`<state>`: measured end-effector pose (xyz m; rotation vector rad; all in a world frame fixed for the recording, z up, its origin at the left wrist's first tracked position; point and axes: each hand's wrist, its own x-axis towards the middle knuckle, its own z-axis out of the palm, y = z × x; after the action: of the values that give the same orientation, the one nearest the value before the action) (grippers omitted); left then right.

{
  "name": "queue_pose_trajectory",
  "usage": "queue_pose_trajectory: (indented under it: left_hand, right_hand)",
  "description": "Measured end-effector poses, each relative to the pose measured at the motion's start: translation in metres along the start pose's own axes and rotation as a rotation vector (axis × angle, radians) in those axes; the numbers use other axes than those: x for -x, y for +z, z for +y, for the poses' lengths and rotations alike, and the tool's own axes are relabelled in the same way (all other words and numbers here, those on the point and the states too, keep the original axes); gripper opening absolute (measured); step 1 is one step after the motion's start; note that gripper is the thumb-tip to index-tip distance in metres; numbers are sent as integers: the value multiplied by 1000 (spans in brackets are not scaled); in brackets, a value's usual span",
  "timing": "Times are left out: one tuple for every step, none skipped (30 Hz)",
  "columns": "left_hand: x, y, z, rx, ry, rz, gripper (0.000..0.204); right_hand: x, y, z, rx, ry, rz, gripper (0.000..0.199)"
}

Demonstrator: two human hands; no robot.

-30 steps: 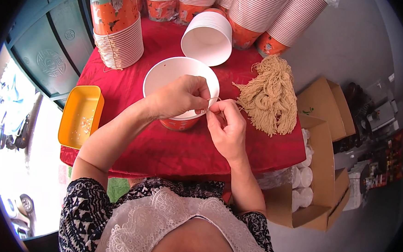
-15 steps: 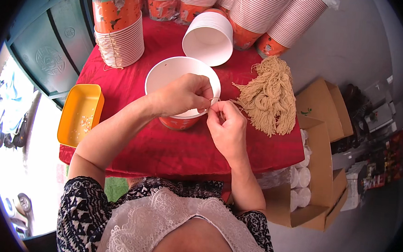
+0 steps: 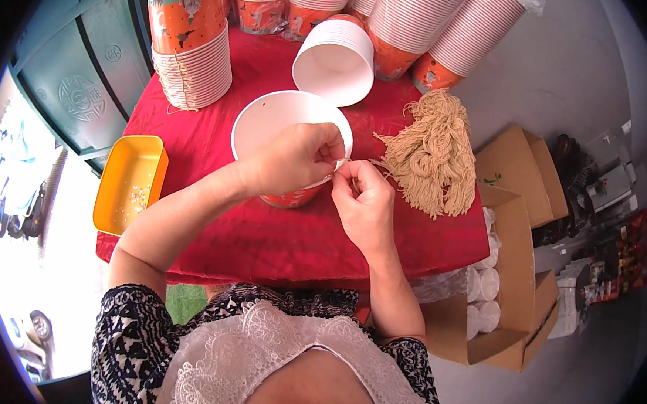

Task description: Threading and tying strings onto paper buckets for packaging.

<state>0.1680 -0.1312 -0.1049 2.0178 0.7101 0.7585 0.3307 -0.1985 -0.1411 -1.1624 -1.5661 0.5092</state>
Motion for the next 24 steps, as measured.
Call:
queue_pose_trajectory:
  left_hand:
    - [2,2,2,-85,35,47,15]
    - [3,3,4,-170,71,94,16]
    - [4,5,8,-170,71,90,16]
    - [5,5,13,-231,46,119,17]
    - [6,6,15,-292,22,149,18]
    - [6,7,15,-293,23,148,18]
    - [7,8,15,-294,26,157,17]
    - [7,9,14,-295,29,167,16]
    - [7,9,12,-296,29,166,16]
    - [8,9,10,-332,64,169,14]
    - [9,9,9,-368,99,172,12]
    - [8,9,9,-368,100,171,12]
    - [8,10,9,-366,113,190,11]
    - [8,11,9,-364,126,209,9]
    - [9,11,10,-364,128,206,9]
    - [9,12,11,-345,115,221,9]
    - [9,12,12,-326,103,235,9]
    - [9,13,11,-327,104,234,9]
    - [9,13,10,-331,127,240,8]
    - [9,13,8,-336,149,247,8]
    - [9,13,8,-337,150,246,8]
    - [10,13,7,-361,181,241,9]
    - [10,13,7,-385,211,236,11]
    - [10,13,8,-385,211,236,11]
  right_hand:
    - [0,0,0,-4,6,2,9]
    - [0,0,1,-5,7,4,9]
    - [0,0,1,-1,-7,3,9]
    - [1,0,1,3,-20,2,9]
    - [1,0,1,3,-18,6,9]
    - [2,1,1,-12,-14,6,9]
    - [2,2,1,-28,-9,6,9]
    - [2,1,2,-28,-9,8,9]
    - [1,0,2,-26,-37,-5,8]
    - [1,-1,3,-25,-64,-18,8]
    - [-1,-2,3,-25,-64,-17,8]
    - [-2,-4,3,29,-126,13,8]
    - [-3,-6,3,83,-188,42,8]
    - [-4,-7,5,140,-209,50,10]
    - [-4,-7,6,141,-209,52,10]
    - [-5,-7,6,154,-241,73,11]
    - [-6,-7,6,166,-273,94,13]
    - [-6,-7,7,166,-273,96,13]
    - [-7,-6,8,152,-268,60,16]
    - [-7,-6,9,137,-262,24,18]
    - [-9,-6,11,137,-263,25,18]
    - [-10,-7,12,99,-245,-26,16]
    - [-12,-7,14,61,-227,-78,15]
    - [-13,-8,15,61,-227,-77,15]
